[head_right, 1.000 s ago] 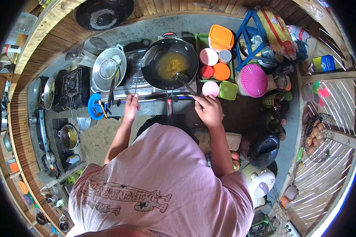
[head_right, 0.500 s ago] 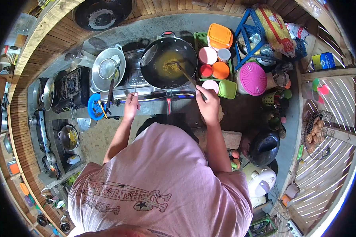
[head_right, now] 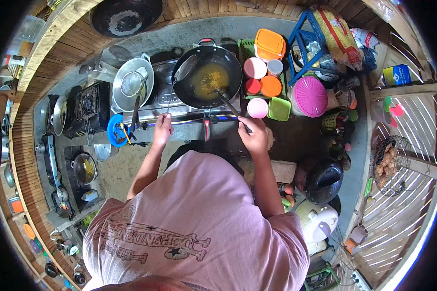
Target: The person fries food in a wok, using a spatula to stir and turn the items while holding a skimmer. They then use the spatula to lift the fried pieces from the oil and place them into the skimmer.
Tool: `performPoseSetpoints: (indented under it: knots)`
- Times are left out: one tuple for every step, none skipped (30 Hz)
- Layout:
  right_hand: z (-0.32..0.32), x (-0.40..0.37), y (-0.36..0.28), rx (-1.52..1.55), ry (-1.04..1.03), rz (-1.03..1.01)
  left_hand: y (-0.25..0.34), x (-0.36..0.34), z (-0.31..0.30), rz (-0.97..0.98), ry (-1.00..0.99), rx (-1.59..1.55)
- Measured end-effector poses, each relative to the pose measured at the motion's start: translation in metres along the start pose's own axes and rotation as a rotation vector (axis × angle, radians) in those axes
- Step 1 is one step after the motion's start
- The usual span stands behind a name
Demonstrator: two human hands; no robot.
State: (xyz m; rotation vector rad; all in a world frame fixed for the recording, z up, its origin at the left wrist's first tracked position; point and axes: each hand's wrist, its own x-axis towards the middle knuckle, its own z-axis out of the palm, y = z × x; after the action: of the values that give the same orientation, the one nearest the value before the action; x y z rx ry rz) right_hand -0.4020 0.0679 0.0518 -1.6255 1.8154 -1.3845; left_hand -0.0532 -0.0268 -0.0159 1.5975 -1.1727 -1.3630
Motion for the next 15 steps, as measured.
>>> performPoseSetpoints:
  knots:
    - [0.002,0.0,0.0,0.0,0.002,0.001,0.0,0.0,0.0,0.018,-0.004,-0.002]
    - [0.005,0.0,0.001,-0.001,-0.01,0.009,0.001,-0.001,0.0,0.02,-0.006,-0.001]
    - [0.008,0.0,0.0,-0.002,-0.022,0.017,0.003,-0.002,0.0,0.019,-0.002,0.0]
    - [0.012,0.0,-0.001,-0.002,-0.019,0.017,0.005,-0.003,0.0,0.018,0.0,0.0]
    - [0.016,0.0,-0.002,0.001,-0.025,0.035,0.005,-0.003,0.001,0.02,-0.001,0.0]
    - [0.019,0.001,-0.003,0.005,-0.031,0.052,0.005,-0.003,0.001,0.017,-0.002,-0.009]
    - [0.024,0.0,0.002,0.006,-0.029,0.05,0.006,-0.002,0.001,0.014,-0.002,-0.019]
    - [0.03,-0.001,0.008,0.009,-0.031,0.047,0.006,-0.003,0.0,0.016,-0.001,-0.018]
    - [0.033,-0.001,0.008,0.013,-0.034,0.044,0.007,-0.003,0.0,0.012,-0.004,0.005]
    - [0.036,-0.001,0.009,0.054,-0.046,0.078,0.008,-0.004,-0.001,0.007,-0.008,0.028]
    - [0.037,-0.001,0.009,0.055,-0.045,0.077,0.009,-0.004,-0.001,0.01,-0.008,0.028]
    - [0.038,-0.001,0.01,0.08,-0.05,0.089,0.01,-0.005,-0.001,0.011,-0.012,0.028]
    - [0.04,-0.003,0.012,0.105,-0.056,0.101,0.01,-0.005,-0.001,0.01,-0.017,0.028]
    - [0.042,-0.005,0.017,0.105,-0.056,0.1,0.01,-0.005,-0.002,0.011,-0.017,0.028]
    - [0.044,-0.008,0.025,0.141,-0.049,0.15,0.009,-0.004,-0.002,0.013,-0.018,0.016]
